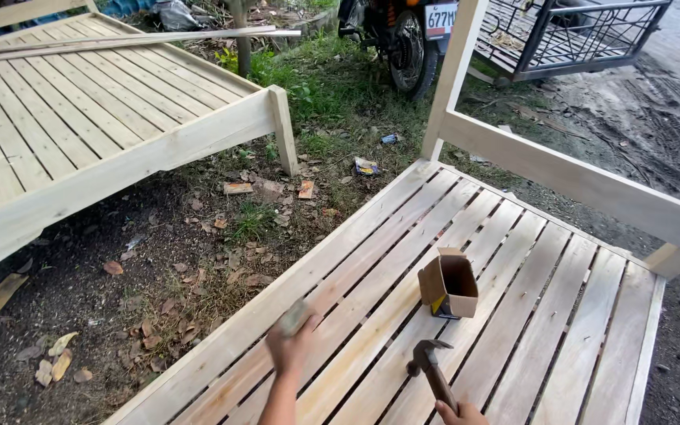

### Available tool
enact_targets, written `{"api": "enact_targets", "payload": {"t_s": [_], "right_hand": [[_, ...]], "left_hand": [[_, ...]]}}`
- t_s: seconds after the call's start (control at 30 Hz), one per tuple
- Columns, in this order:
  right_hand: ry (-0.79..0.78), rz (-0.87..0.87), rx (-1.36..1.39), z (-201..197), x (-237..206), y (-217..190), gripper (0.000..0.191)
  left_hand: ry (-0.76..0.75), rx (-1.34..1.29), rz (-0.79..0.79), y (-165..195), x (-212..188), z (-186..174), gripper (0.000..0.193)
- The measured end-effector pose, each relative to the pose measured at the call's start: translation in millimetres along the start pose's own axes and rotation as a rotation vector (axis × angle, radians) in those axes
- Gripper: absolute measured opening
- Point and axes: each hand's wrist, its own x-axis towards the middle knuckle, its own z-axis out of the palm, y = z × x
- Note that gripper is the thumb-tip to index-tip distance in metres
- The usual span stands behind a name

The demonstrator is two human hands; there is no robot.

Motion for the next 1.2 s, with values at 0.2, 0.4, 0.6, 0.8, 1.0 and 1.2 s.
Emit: {"api": "enact_targets", "payload": {"t_s": [0.2, 0.4, 0.6, 0.8, 1.0, 1.2], "right_hand": [[-0.015, -0.065, 0.285, -5, 20, 15, 0.061], [-0.120, -0.005, 0.696, 12, 43, -29, 0.051], [-0.119, 0.063, 0.579, 41, 35, -63, 0.044], [-0.258, 0.000, 0.752, 78, 15, -115, 0.038], [0.166, -0.552, 0.227, 55, 32, -198, 0.039], [0.163, -0.726, 0.231, 78, 98, -251, 0.037]], "left_hand": [[0.084, -0.078, -0.210, -17, -36, -13, 0.033], [0.203, -0.048, -0.188, -39, -21, -47, 0.039], [0.624, -0.545, -0.373, -43, 83, -236, 0.045], [0.267, 0.090, -0.497, -48, 77, -143, 0.053], [0.171, 1.246, -0.184, -87, -46, -94, 0.074], [-0.026, 1.312, 0.267, -153, -79, -112, 0.081]]}}
